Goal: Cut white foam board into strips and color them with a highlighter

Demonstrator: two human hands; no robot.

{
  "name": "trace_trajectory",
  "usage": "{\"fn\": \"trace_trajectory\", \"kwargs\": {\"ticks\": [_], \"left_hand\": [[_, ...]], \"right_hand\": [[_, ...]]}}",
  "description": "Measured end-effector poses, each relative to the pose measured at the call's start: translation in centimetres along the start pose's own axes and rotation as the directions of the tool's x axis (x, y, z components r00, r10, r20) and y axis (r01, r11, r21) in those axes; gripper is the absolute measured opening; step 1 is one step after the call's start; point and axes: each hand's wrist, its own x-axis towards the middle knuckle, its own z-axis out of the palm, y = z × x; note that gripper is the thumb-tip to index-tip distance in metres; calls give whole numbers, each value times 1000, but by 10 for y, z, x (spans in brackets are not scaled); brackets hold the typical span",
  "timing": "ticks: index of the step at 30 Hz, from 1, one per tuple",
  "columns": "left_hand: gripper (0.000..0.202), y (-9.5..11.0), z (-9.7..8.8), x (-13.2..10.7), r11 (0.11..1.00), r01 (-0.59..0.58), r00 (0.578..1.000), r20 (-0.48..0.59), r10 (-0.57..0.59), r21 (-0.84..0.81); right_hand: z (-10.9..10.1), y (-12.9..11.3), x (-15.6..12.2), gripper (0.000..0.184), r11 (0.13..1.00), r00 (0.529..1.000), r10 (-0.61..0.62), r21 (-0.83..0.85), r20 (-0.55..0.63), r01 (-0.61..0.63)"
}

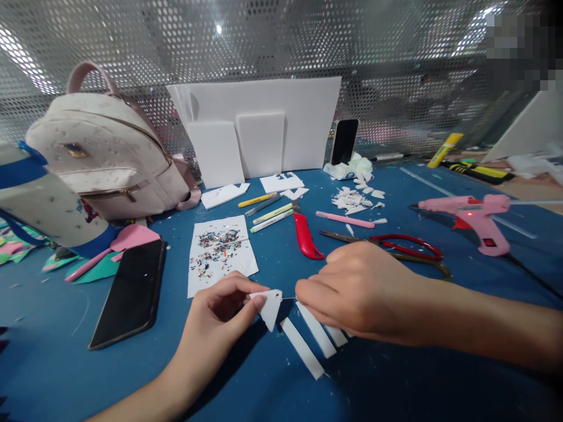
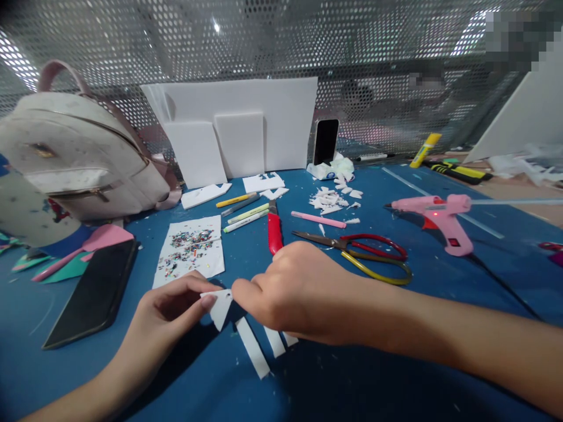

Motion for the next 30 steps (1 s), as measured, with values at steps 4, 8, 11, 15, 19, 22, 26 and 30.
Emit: {"fn": "trace_trajectory", "kwargs": {"ticks": [4, 8, 11, 15, 19, 22, 26, 30], "left_hand": [[14, -1, -1, 0, 1000, 8, 1000, 2, -8, -4], [14, -2, -1, -1, 1000, 12, 1000, 7, -12, -17], [14, -2, -2, -2, 1000, 15, 1000, 14, -15, -22], [15, -1, -2, -2, 999, 23, 1000, 13, -22, -29], [16, -2, -1, 0, 999, 28, 1000, 14, -27, -36], [16, -3, 0, 1, 999, 29, 999, 17, -28, -42], [14, -4, 0, 1, 998, 37, 999, 23, -36, -49], [15, -4, -1, 0, 998, 36, 999, 40, -33, -51]], "right_hand": [[0, 0, 1, 21, 1000, 1000, -18, -16, 3, 18], [1, 0, 2, 22, 1000, 1000, -24, -18, -2, 24], [1, 0, 2, 22, 999, 999, -32, -25, -1, 32], [2, 1, 2, 22, 999, 999, -39, -25, 5, 39], [3, 2, 2, 21, 999, 999, -40, -16, 3, 40], [5, 3, 2, 21, 999, 999, -36, 2, 7, 36], [8, 3, 2, 19, 999, 999, -41, 9, -9, 41], [9, 2, 2, 20, 998, 998, -55, 16, -36, 56]]}}
